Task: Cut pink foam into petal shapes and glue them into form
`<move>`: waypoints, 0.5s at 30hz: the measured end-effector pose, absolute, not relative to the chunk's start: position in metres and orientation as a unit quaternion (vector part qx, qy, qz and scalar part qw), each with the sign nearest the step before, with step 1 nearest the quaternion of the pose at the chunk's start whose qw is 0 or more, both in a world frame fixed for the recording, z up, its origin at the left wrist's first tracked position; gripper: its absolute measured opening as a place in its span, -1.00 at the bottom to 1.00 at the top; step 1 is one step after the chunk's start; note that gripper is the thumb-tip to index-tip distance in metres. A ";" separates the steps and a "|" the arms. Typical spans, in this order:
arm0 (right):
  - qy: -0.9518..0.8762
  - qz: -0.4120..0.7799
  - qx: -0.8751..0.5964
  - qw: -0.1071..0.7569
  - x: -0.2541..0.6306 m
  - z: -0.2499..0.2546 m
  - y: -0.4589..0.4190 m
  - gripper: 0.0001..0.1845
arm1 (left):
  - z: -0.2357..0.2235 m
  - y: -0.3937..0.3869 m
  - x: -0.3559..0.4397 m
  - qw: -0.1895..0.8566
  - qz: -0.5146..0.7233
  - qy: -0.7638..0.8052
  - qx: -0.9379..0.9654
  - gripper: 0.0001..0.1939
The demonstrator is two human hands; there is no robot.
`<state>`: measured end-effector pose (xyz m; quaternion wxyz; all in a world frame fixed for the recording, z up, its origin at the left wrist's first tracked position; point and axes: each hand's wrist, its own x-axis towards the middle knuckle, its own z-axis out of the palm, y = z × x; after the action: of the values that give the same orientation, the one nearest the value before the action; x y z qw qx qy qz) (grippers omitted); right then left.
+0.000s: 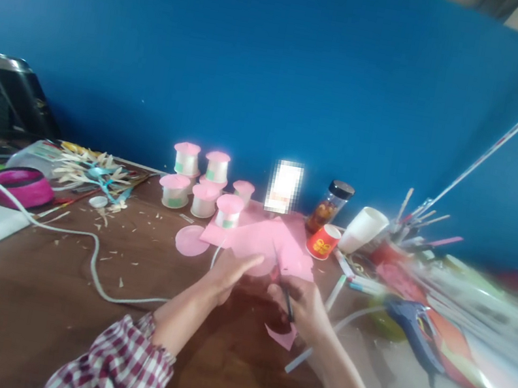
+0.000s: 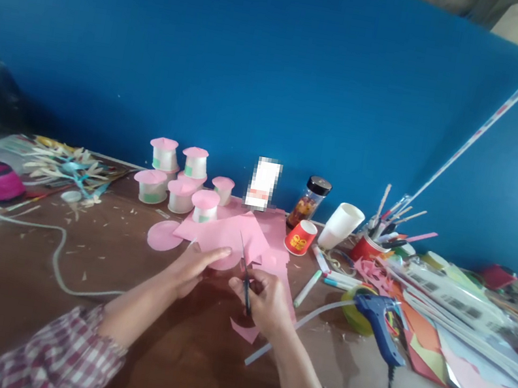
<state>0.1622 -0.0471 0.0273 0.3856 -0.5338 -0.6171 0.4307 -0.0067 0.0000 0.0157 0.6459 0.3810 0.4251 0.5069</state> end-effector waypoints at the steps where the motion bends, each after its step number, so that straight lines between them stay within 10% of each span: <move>1: -0.618 0.430 -0.534 0.385 0.161 0.027 -0.047 -0.64 | 0.016 -0.001 -0.005 0.642 0.513 0.421 0.384 -0.55; 15: -0.614 0.438 -0.527 0.391 0.157 0.030 -0.049 -0.60 | 0.017 -0.005 0.002 0.649 0.501 0.440 0.366 -0.54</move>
<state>0.1574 -0.0487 0.0301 0.3910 -0.5270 -0.6144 0.4381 0.0016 -0.0048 0.0167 0.6487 0.3662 0.4405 0.5010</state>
